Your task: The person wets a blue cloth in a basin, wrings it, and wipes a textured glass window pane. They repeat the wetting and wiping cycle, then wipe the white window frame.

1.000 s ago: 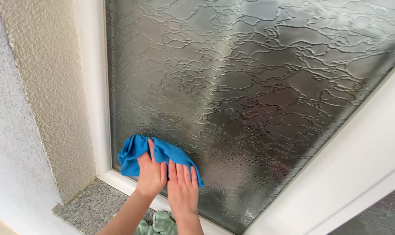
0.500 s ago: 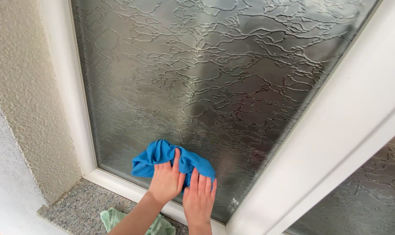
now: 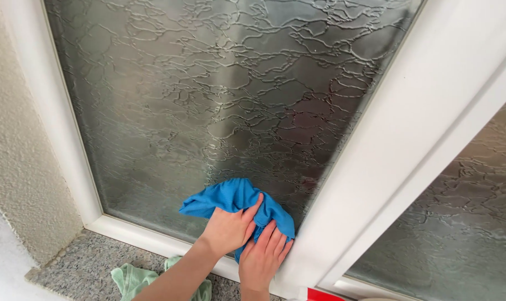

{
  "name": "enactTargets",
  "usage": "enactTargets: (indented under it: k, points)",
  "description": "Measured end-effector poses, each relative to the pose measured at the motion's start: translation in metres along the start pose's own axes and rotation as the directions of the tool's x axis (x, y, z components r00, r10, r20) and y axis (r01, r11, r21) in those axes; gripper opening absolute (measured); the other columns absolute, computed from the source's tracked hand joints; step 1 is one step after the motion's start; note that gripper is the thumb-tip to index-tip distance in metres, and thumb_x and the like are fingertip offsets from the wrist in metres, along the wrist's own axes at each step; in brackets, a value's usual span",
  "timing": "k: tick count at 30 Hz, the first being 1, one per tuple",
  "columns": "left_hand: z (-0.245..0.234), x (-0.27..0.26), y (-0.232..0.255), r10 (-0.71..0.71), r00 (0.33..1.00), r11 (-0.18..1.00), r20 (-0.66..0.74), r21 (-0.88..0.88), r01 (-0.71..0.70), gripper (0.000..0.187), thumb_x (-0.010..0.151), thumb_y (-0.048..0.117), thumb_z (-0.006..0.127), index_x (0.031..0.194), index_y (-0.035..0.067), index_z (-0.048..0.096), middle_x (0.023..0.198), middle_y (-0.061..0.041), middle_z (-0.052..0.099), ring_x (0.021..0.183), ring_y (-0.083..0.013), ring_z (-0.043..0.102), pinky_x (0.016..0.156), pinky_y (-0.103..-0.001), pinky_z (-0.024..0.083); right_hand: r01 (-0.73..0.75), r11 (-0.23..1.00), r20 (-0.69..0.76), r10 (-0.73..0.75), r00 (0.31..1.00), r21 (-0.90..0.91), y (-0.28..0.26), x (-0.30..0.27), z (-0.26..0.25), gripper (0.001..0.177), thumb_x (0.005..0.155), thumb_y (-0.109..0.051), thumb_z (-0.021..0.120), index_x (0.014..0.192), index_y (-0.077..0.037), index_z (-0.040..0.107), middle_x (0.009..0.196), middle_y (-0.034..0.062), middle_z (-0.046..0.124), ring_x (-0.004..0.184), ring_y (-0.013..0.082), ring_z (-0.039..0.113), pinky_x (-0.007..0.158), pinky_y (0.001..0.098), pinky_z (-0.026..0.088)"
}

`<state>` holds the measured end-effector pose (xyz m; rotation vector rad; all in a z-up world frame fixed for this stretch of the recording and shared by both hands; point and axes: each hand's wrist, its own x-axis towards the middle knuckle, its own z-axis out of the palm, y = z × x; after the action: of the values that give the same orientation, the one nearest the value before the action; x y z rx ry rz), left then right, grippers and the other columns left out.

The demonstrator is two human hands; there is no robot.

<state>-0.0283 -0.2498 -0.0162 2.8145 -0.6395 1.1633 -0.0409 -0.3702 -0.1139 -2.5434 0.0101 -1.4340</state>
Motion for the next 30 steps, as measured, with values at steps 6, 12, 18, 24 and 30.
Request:
enactTargets:
  k: [6,12,18,24,30]
  points:
    - [0.004,0.004,0.019,0.085,0.993,0.996,0.076,-0.016,-0.084,0.06,0.102,0.031,0.046,0.16,0.022,0.036,0.046,0.007,0.049,0.036,-0.0193,0.046,0.034,-0.038,0.035,-0.051,0.999,0.036,0.051,0.998,-0.01,0.004,-0.011,-0.006,0.062,0.105,-0.036,0.034,0.155,0.001,0.038,0.162,0.0205,0.038,0.15,0.0367,0.036,0.126,0.0525,0.025]
    - [-0.002,0.008,0.02,0.181,0.927,0.983,0.329,-0.091,-0.16,0.07,0.102,0.025,0.046,0.166,0.026,0.019,0.049,0.008,0.05,0.036,-0.0179,0.048,0.033,-0.037,0.035,-0.088,0.996,0.073,0.089,0.993,-0.012,0.004,-0.029,0.003,0.06,0.102,-0.03,0.04,0.152,0.003,0.04,0.159,0.0224,0.041,0.147,0.039,0.039,0.126,0.0542,0.026]
    - [-0.013,0.008,0.014,0.211,0.818,0.978,0.536,-0.122,-0.172,0.079,0.103,0.017,0.043,0.169,0.033,0.002,0.056,0.001,0.059,0.043,-0.0255,0.054,0.035,-0.042,0.038,-0.144,0.989,0.17,0.137,0.976,0.029,-0.004,-0.057,0.04,0.062,0.097,-0.03,0.045,0.147,0.006,0.038,0.153,0.033,0.039,0.142,0.0516,0.035,0.125,0.0615,0.021]
    - [0.018,-0.022,-0.025,0.187,0.87,0.982,0.457,-0.105,-0.157,0.046,0.102,0.029,0.045,0.146,0.04,0.04,0.063,0.0,0.068,0.053,-0.0323,0.066,0.038,-0.046,0.045,-0.092,0.991,0.135,0.079,0.988,0.093,-0.03,-0.07,0.065,0.05,0.095,-0.021,0.049,0.137,0.005,0.046,0.144,0.0348,0.043,0.136,0.0552,0.039,0.122,0.0662,0.025]
    - [0.024,-0.06,-0.08,0.206,0.972,0.968,0.113,0.121,-0.219,0.063,0.098,0.029,0.049,0.16,0.033,0.036,0.056,0.009,0.053,0.041,-0.017,0.049,0.036,-0.037,0.038,0.087,0.993,0.151,-0.099,0.984,0.081,-0.071,-0.065,0.064,0.033,0.099,-0.021,0.052,0.123,0.002,0.055,0.121,0.0202,0.054,0.116,0.0431,0.051,0.108,0.0655,0.04]
